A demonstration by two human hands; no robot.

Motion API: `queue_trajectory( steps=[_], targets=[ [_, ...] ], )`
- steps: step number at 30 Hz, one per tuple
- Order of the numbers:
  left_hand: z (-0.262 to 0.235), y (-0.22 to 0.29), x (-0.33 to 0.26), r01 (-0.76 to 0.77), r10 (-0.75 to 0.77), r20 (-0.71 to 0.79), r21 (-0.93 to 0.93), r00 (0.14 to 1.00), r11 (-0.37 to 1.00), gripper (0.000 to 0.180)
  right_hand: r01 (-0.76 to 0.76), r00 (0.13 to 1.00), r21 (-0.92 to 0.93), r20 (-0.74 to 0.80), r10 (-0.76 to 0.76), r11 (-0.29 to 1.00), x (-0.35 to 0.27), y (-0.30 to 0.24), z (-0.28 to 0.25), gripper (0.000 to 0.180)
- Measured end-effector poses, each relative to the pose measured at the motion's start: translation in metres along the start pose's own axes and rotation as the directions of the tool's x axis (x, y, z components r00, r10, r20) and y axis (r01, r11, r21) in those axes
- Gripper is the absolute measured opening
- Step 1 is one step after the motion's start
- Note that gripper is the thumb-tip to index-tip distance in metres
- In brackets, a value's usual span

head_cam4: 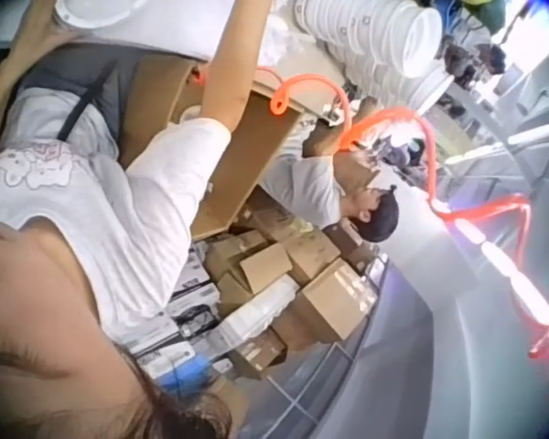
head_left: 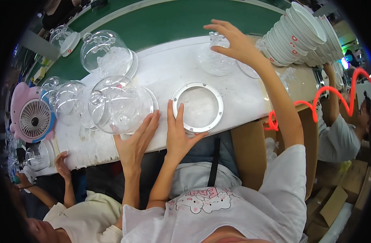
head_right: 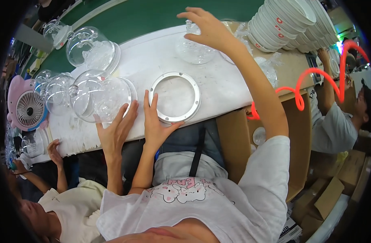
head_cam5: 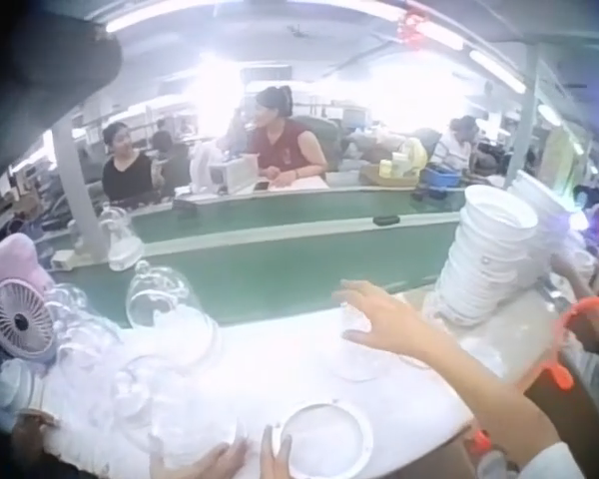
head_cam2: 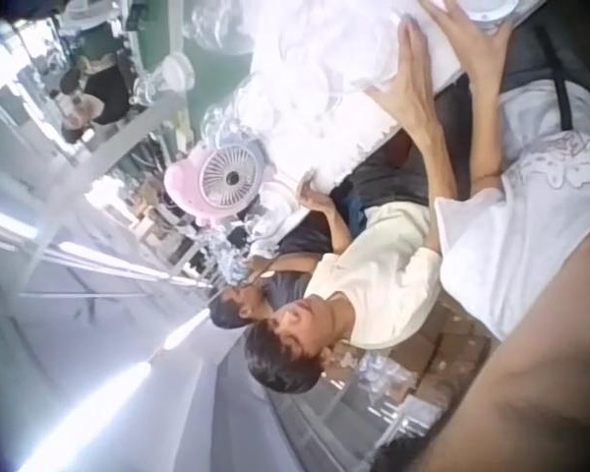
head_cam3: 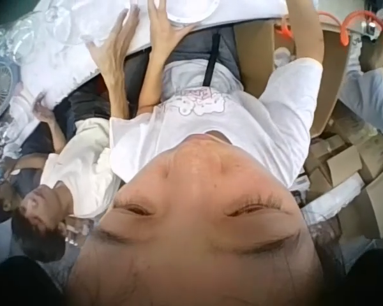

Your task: Assembling decorative light fixtures by cleaning components with an air gun and placing glass domes over bases.

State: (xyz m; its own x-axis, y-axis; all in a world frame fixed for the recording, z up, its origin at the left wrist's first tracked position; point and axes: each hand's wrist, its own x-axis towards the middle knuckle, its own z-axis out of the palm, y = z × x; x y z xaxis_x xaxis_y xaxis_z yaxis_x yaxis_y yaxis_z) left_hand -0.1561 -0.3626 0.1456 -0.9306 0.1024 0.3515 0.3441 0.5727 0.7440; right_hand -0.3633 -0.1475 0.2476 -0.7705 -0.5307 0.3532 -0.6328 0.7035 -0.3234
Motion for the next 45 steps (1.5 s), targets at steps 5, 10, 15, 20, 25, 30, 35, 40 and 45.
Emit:
queue_trajectory(
  steps=[5,10,15,20,25,30,35,40,45],
  targets=[
    [0.001,0.001,0.0,0.011,-0.011,0.007,0.01,1.0,1.0,0.104,0.012,0.98,-0.029,0.2,-0.006,1.0,0.019,0.011,0.001,0.044],
    [0.0,0.0,0.0,-0.012,0.012,-0.007,0.029,1.0,1.0,0.103,-0.059,0.94,0.051,0.338,0.038,0.997,0.019,0.021,-0.006,0.042],
    [0.0,0.002,0.0,-0.026,0.026,-0.004,0.044,1.0,0.999,0.103,0.0,0.977,-0.139,0.212,0.03,0.99,0.016,0.012,-0.005,0.026],
    [0.001,0.002,0.0,-0.018,0.018,0.001,0.042,1.0,0.999,0.103,0.09,0.991,-0.178,0.118,-0.07,0.98,0.024,0.024,-0.019,0.022],
    [0.001,0.001,0.0,-0.015,0.016,-0.004,0.031,1.0,0.999,0.104,-0.211,0.96,-0.154,0.151,0.234,0.965,0.022,0.016,-0.029,0.025],
    [0.003,0.001,0.001,0.007,-0.007,-0.028,0.0,1.0,1.0,0.105,-0.296,0.949,-0.125,0.071,0.306,0.947,0.011,0.031,-0.005,0.032],
    [0.004,0.0,0.0,0.008,-0.009,-0.037,-0.008,0.999,1.0,0.107,-0.422,0.9,-0.125,0.062,0.431,0.898,0.006,0.052,0.011,0.04],
    [0.004,0.0,0.001,-0.005,0.004,-0.026,-0.042,1.0,0.999,0.108,-0.578,0.814,0.208,0.208,0.542,0.789,0.004,0.071,0.026,0.041],
    [-0.01,-0.002,0.007,0.016,-0.016,0.035,0.005,0.999,1.0,0.109,-0.559,0.818,0.277,0.34,0.464,0.782,-0.002,0.05,-0.002,0.04]
  ],
)
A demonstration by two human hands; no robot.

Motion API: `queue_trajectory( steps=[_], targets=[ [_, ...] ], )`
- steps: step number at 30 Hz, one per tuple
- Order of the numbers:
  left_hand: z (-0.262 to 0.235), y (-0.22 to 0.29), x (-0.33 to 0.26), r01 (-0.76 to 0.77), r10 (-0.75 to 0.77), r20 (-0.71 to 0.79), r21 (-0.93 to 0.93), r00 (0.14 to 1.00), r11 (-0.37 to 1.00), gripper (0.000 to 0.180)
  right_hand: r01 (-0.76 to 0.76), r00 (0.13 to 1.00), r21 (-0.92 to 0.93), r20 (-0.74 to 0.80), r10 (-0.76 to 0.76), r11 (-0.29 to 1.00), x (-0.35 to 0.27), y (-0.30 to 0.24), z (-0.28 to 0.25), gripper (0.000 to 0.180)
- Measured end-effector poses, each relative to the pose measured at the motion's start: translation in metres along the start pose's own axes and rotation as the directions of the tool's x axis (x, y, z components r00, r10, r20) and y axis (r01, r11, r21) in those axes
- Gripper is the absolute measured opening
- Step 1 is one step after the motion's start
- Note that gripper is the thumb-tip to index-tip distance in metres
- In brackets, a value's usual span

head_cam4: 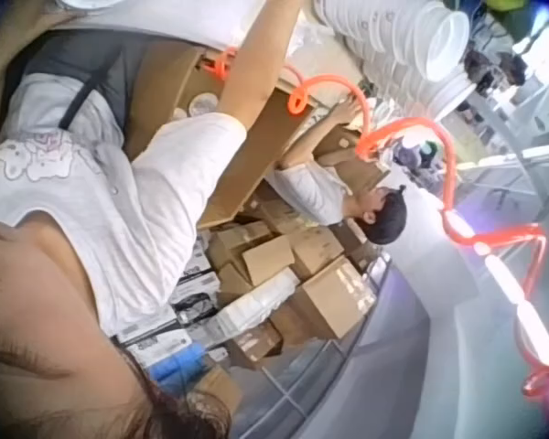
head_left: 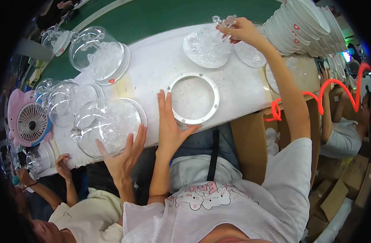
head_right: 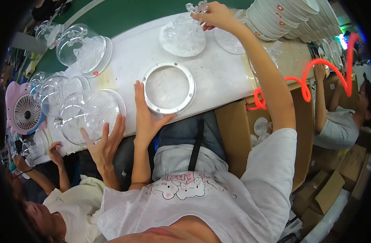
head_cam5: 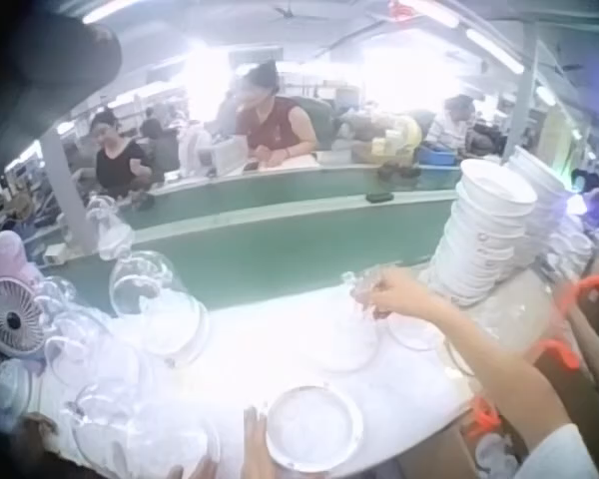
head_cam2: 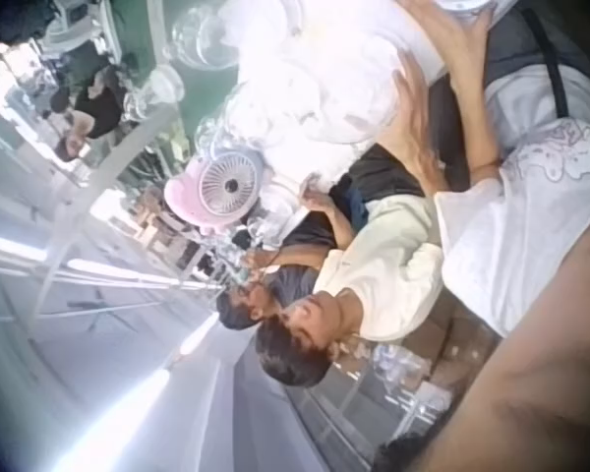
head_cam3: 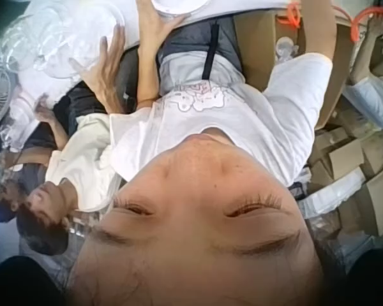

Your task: Assembling decorative light fixtures by cleaning components with an air gun and placing glass domes over bases.

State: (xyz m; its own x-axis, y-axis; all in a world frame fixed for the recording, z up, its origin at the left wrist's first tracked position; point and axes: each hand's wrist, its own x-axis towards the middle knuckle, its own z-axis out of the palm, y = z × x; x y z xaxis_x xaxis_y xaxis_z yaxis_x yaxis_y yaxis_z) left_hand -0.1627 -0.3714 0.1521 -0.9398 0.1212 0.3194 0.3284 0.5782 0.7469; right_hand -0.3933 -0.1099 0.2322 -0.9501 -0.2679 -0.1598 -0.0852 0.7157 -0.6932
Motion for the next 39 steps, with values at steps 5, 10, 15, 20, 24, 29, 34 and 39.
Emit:
queue_trajectory(
  steps=[5,10,15,20,24,29,34,39],
  targets=[
    [-0.005,-0.006,0.01,0.074,-0.075,-0.007,-0.065,0.997,0.995,0.107,0.109,0.992,0.065,0.054,-0.113,0.992,-0.041,-0.03,-0.011,0.036],
    [-0.001,-0.012,0.012,0.098,-0.102,-0.016,-0.172,0.995,0.98,0.105,0.213,0.974,0.078,0.056,-0.218,0.974,-0.064,-0.058,0.01,0.03],
    [-0.002,-0.009,0.012,0.087,-0.088,-0.003,-0.132,0.996,0.987,0.103,0.242,0.964,0.084,0.089,-0.249,0.967,-0.074,-0.076,0.033,0.029],
    [-0.001,-0.008,0.012,0.095,-0.099,-0.018,-0.16,0.995,0.983,0.104,0.281,0.941,0.067,0.179,-0.288,0.957,-0.074,-0.081,0.045,0.028],
    [0.0,-0.009,0.013,0.093,-0.099,-0.031,-0.149,0.995,0.984,0.106,0.377,0.919,-0.053,0.145,-0.366,0.925,-0.073,-0.083,0.05,0.027],
    [0.0,-0.012,0.013,0.084,-0.087,-0.025,-0.104,0.996,0.991,0.107,0.474,0.88,-0.182,0.139,-0.455,0.862,-0.075,-0.088,0.053,0.025],
    [0.001,-0.012,0.013,0.075,-0.079,-0.036,-0.097,0.996,0.992,0.107,0.509,0.861,-0.201,0.12,-0.495,0.837,-0.074,-0.085,0.055,0.025],
    [0.001,-0.011,0.012,0.085,-0.087,-0.026,-0.079,0.996,0.993,0.107,0.456,0.89,-0.235,0.117,-0.44,0.858,-0.084,-0.096,0.054,0.024]
  ],
)
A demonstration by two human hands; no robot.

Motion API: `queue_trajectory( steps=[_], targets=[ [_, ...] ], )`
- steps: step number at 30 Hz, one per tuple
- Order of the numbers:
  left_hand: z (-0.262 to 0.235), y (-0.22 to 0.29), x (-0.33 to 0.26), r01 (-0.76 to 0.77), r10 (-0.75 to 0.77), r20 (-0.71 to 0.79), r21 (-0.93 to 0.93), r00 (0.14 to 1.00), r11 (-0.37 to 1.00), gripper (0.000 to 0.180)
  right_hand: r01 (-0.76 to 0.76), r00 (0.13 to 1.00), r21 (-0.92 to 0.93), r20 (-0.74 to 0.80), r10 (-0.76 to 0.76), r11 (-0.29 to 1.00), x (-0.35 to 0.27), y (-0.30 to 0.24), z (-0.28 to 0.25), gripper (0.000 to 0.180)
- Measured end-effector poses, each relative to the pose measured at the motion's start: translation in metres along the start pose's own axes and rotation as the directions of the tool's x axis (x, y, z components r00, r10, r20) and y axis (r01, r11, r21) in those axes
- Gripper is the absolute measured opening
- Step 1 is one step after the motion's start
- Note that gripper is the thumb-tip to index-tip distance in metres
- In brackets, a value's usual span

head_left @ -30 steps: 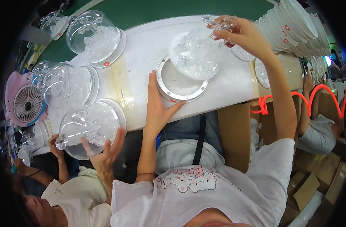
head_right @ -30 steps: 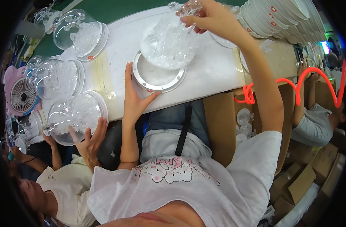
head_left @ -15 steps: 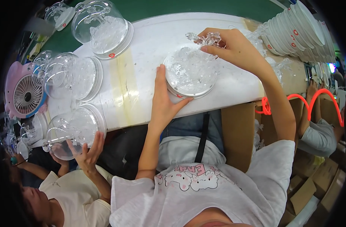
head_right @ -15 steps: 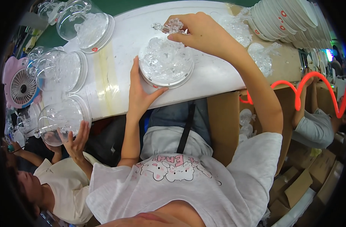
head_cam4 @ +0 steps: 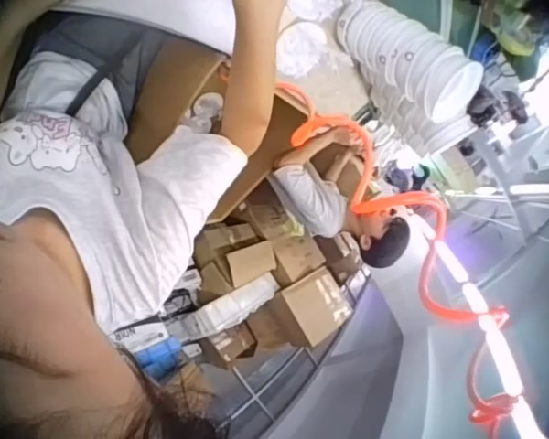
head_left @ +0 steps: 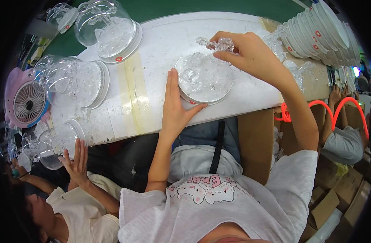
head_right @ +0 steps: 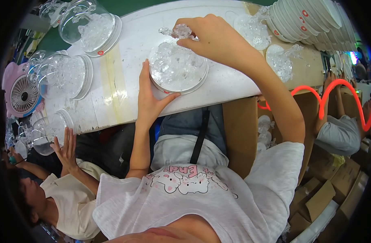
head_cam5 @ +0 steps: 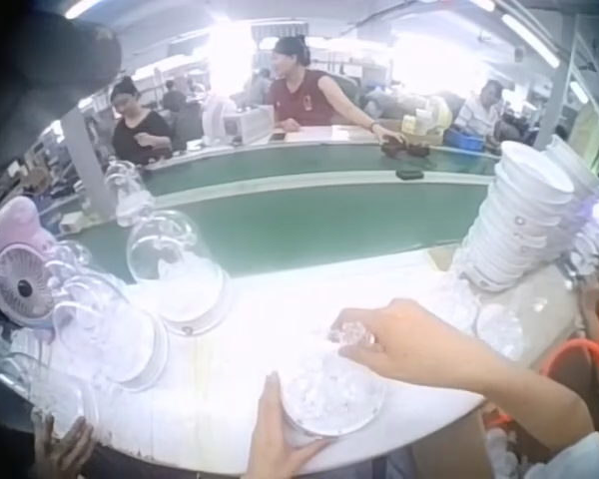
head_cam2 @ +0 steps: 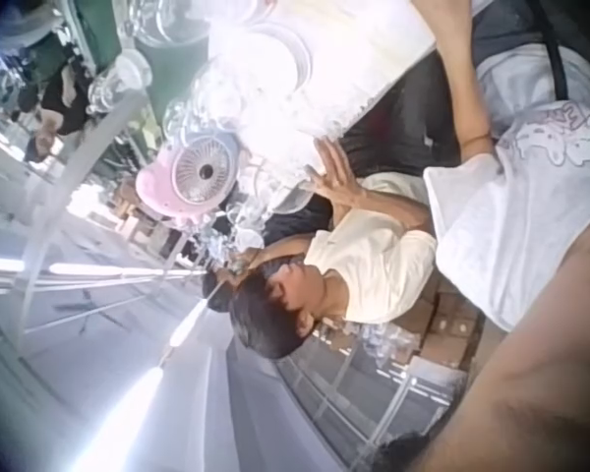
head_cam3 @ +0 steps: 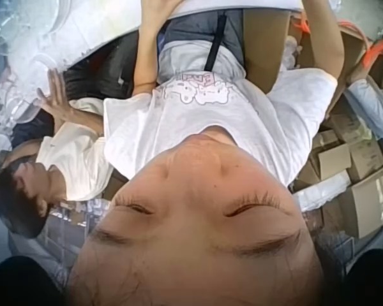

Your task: Assembling decorative light fixtures by cleaning components with an air gun and placing glass domes over bases.

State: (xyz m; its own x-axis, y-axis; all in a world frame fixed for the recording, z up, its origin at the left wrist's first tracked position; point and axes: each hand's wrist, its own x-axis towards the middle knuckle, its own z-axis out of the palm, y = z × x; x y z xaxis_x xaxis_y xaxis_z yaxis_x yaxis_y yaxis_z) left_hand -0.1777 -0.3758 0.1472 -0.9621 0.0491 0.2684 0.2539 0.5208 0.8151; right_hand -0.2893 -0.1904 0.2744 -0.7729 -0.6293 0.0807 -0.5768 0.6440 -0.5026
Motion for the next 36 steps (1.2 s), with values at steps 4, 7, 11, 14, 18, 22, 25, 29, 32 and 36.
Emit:
queue_trajectory(
  steps=[4,7,11,14,18,22,25,29,32,36],
  targets=[
    [-0.001,-0.001,-0.001,-0.006,0.006,0.009,0.018,1.0,1.0,0.106,-0.11,0.992,-0.017,0.064,0.11,0.994,-0.001,-0.003,0.005,0.022],
    [0.0,0.0,0.001,-0.021,0.02,0.021,0.038,1.0,0.999,0.104,0.041,0.999,0.104,-0.035,-0.037,0.994,0.0,0.02,0.014,0.023],
    [-0.001,0.002,0.002,-0.017,0.015,0.028,0.061,0.999,0.998,0.104,0.019,0.999,0.043,-0.048,-0.017,0.999,-0.002,0.017,0.014,0.023],
    [-0.001,0.002,0.002,-0.005,0.004,0.019,0.062,1.0,0.998,0.104,-0.083,0.996,0.035,0.032,0.082,0.996,0.0,0.012,0.01,0.026],
    [0.003,0.009,0.005,0.019,-0.02,0.011,0.078,1.0,0.997,0.105,-0.065,0.997,0.058,0.054,0.062,0.996,-0.002,0.017,0.007,0.028],
    [0.007,0.004,0.005,-0.021,0.023,-0.009,0.122,1.0,0.992,0.105,-0.063,0.988,0.223,0.153,0.028,0.973,-0.002,0.033,0.003,0.04],
    [0.003,0.002,0.003,-0.015,0.018,-0.025,0.137,1.0,0.99,0.103,-0.157,0.954,0.311,0.294,0.062,0.937,-0.008,0.036,-0.017,0.049],
    [-0.007,-0.002,-0.002,0.025,-0.016,-0.072,0.127,0.997,0.992,0.101,-0.15,0.967,0.44,0.251,0.039,0.886,-0.025,0.053,-0.045,0.044],
    [-0.023,-0.019,-0.014,0.082,-0.067,-0.124,0.115,0.99,0.99,0.102,-0.074,0.989,0.552,-0.065,0.131,0.83,-0.046,0.07,-0.077,0.03],
    [-0.052,-0.028,-0.026,0.147,-0.124,-0.189,0.113,0.974,0.983,0.102,-0.014,0.62,0.179,-0.77,0.149,0.984,-0.072,0.11,-0.121,0.022]
  ],
)
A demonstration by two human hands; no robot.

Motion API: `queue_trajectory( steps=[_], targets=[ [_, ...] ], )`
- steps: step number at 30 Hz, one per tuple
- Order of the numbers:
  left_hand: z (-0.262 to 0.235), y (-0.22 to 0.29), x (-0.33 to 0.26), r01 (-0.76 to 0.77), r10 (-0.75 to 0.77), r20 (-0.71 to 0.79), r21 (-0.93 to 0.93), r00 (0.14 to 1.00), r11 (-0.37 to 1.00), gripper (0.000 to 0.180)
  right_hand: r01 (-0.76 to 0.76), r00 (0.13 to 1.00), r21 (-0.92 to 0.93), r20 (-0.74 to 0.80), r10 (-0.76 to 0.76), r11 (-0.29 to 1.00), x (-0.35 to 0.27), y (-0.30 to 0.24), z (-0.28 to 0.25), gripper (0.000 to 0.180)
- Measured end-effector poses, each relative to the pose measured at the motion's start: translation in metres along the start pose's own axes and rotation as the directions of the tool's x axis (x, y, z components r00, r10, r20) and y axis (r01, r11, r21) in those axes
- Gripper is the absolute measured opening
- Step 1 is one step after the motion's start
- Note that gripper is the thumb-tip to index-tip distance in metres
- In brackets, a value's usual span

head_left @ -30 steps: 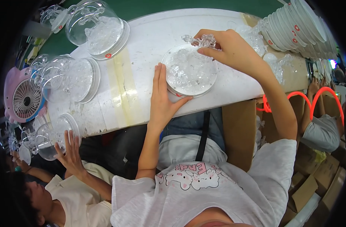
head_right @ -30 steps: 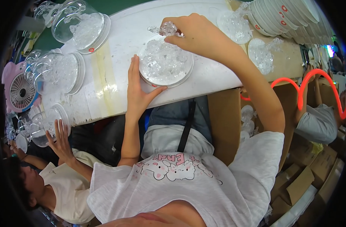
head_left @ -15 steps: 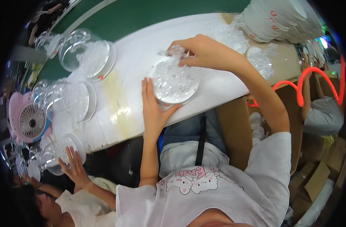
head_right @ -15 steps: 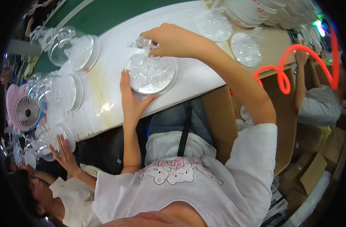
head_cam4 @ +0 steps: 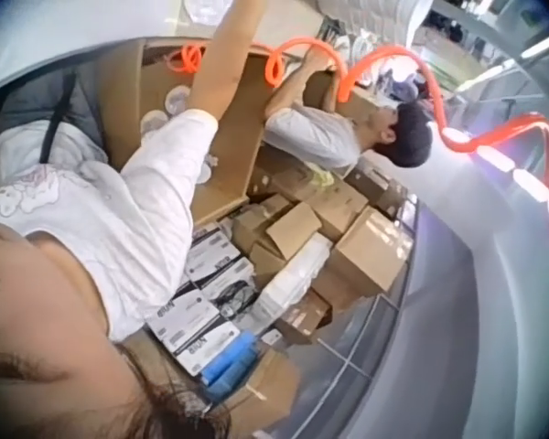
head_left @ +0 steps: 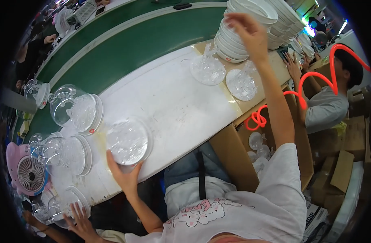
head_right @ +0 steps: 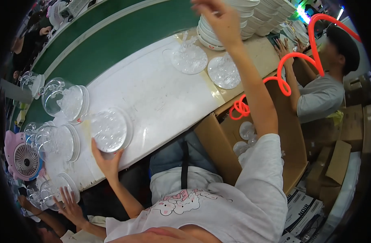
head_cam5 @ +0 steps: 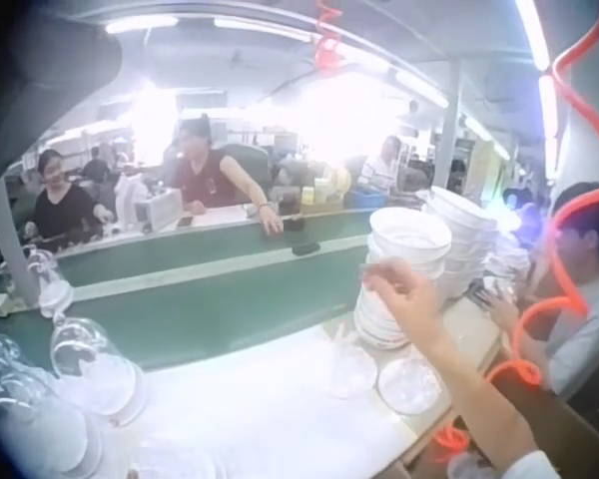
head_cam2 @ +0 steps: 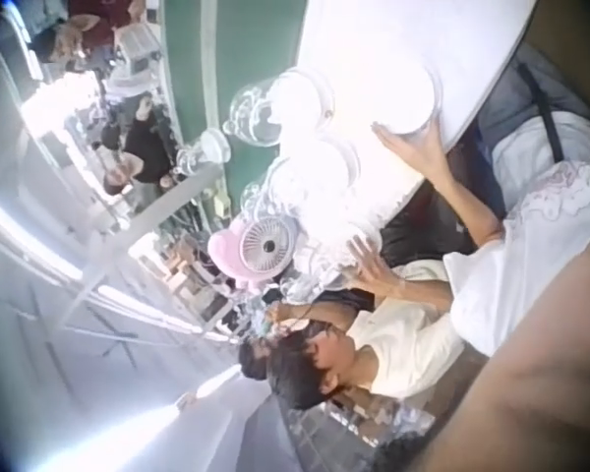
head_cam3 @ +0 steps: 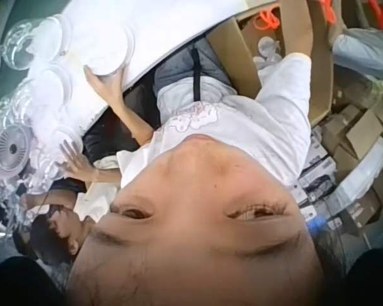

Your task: Assembling decorative light fixtures by cleaning components with an air gun and placing glass domes over bases.

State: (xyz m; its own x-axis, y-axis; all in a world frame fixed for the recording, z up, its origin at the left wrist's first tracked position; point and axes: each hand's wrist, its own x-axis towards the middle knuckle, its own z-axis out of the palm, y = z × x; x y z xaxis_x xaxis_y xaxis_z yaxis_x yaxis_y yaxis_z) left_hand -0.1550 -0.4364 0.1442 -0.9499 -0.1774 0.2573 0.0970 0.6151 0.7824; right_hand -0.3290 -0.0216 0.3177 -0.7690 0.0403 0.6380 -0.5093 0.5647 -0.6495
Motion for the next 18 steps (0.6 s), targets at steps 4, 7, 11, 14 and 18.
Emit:
queue_trajectory(
  steps=[4,7,11,14,18],
  targets=[
    [-0.03,-0.007,-0.008,0.078,-0.075,-0.054,0.068,0.996,0.995,0.102,0.156,0.888,-0.741,-0.184,-0.421,0.653,0.039,0.022,-0.022,0.023],
    [-0.021,-0.012,-0.007,0.095,-0.095,-0.046,-0.001,0.994,0.995,0.106,0.196,0.957,-0.887,0.081,-0.277,0.418,0.076,0.065,-0.063,0.033],
    [-0.022,-0.006,-0.003,0.077,-0.077,-0.019,0.0,0.997,0.997,0.107,-0.031,0.989,-0.873,0.044,0.14,0.487,0.082,0.072,-0.067,0.05],
    [-0.033,0.0,-0.007,0.096,-0.096,-0.014,0.008,0.995,0.995,0.105,0.028,0.999,-0.882,0.013,-0.034,0.47,0.081,0.085,-0.073,0.052],
    [-0.046,0.008,-0.015,0.053,-0.049,-0.029,0.136,0.998,0.989,0.09,-0.003,0.993,-0.853,-0.064,-0.1,0.521,0.069,0.066,-0.06,0.047]
  ],
)
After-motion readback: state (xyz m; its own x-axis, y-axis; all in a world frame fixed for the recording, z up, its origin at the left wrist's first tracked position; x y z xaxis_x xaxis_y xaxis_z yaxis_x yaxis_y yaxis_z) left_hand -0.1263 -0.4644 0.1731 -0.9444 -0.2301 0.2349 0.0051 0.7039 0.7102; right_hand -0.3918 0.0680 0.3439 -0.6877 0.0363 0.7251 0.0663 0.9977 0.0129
